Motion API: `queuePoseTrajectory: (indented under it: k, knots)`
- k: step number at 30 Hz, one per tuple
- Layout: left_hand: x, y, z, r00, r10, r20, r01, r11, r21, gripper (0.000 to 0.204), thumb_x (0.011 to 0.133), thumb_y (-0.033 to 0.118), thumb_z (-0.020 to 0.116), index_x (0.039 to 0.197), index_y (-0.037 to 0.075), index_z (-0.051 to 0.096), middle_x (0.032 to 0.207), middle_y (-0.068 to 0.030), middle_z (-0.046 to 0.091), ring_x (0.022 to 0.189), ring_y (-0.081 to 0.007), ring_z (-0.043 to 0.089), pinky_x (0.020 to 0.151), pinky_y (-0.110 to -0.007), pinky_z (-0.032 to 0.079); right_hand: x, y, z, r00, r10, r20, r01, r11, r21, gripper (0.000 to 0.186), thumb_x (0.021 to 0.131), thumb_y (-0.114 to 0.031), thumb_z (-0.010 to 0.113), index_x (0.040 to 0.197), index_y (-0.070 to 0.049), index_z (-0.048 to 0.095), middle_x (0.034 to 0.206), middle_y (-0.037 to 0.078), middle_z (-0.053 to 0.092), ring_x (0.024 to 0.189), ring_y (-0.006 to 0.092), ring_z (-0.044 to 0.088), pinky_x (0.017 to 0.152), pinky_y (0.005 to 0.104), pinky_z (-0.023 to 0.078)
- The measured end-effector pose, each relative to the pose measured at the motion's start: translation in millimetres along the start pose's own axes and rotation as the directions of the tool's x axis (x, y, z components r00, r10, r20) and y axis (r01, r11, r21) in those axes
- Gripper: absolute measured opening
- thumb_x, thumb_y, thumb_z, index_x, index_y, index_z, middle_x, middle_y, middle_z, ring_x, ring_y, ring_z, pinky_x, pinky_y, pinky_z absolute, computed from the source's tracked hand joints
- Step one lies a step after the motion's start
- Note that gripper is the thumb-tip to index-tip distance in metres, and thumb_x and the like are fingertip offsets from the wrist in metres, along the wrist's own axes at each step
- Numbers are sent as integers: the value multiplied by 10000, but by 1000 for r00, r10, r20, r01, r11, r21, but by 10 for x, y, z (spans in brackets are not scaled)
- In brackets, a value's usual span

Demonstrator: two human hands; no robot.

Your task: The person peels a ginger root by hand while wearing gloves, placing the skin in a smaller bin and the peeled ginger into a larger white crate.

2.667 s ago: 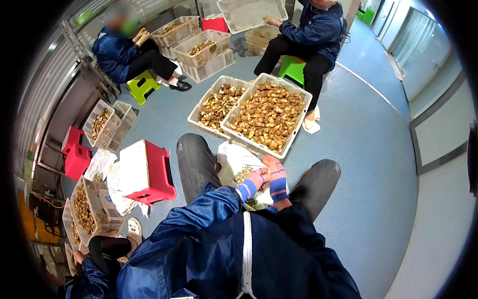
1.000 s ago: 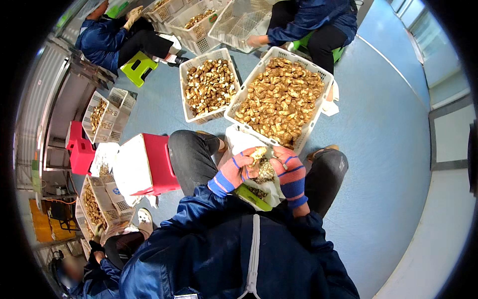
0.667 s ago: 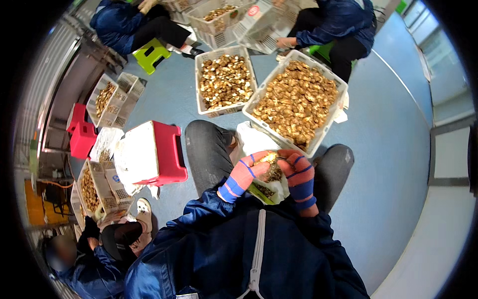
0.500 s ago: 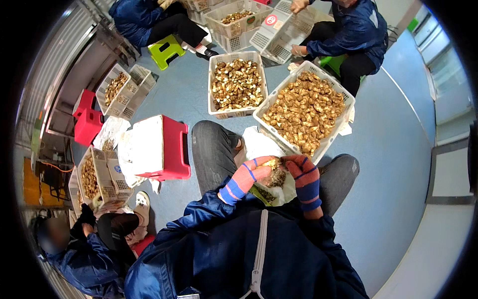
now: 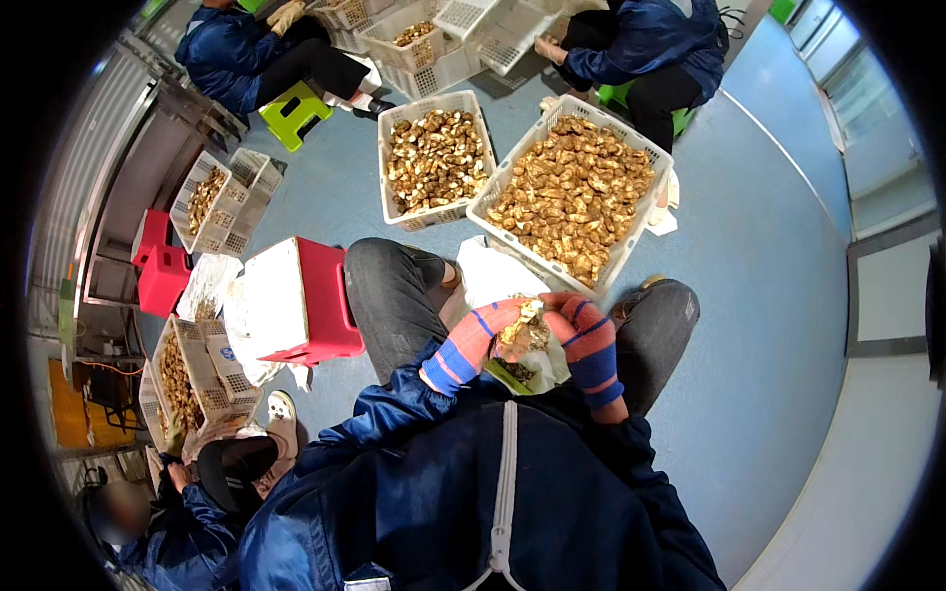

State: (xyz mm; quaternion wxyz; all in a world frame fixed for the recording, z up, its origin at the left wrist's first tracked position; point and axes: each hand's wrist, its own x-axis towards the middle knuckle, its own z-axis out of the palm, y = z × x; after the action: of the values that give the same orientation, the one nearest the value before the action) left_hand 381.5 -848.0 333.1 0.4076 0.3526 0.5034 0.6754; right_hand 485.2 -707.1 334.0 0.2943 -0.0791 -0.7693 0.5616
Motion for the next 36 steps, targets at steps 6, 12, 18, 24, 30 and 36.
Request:
queuePoseTrajectory:
  k: [6,12,18,24,30,36]
  knots:
    - [63,-200,-56,997,-67,-42,62,993,-98,360,894,229,372,1152,5,488,878,-66,588,709,-98,538,605,-213,424,9,23,-67,992,120,48,-117,990,-75,67,760,-40,592,781,7,549,929,121,599,833,154,539,712,271,431]
    - [73,-259,-134,972,-235,-21,209,899,-384,357,892,217,367,1135,-10,498,908,-73,590,777,-112,545,676,-230,436,64,156,37,992,-92,83,106,976,-191,191,750,-61,614,925,1,574,885,106,594,837,206,560,713,292,437]
    - [179,-324,-214,996,-62,-68,51,987,-151,372,906,188,351,1205,-22,419,1101,-88,534,967,-148,519,840,-272,414,174,202,-39,912,410,-3,-396,882,255,228,811,-106,494,999,-4,575,881,37,608,757,90,534,701,212,421]
    - [530,-659,-183,976,-216,-13,202,932,-302,366,860,350,430,1094,83,517,772,-73,575,583,-160,515,505,-290,408,175,698,-9,809,479,341,-585,600,546,334,793,-170,534,1079,3,525,1037,91,568,841,152,540,713,255,438]
    - [811,-638,-349,853,-496,164,504,697,-510,438,841,468,450,1141,154,512,745,-41,569,566,-129,531,533,-266,469,326,939,-124,831,525,184,-499,556,665,300,793,-152,567,1058,-14,541,929,70,594,781,140,555,706,247,446]
    - [1003,-728,-458,887,-363,285,457,783,-423,508,840,287,542,1282,122,353,877,27,544,660,-65,509,588,-199,439,492,777,-128,831,555,35,-556,827,78,313,783,-31,560,1093,4,532,971,34,589,837,100,531,745,237,431]
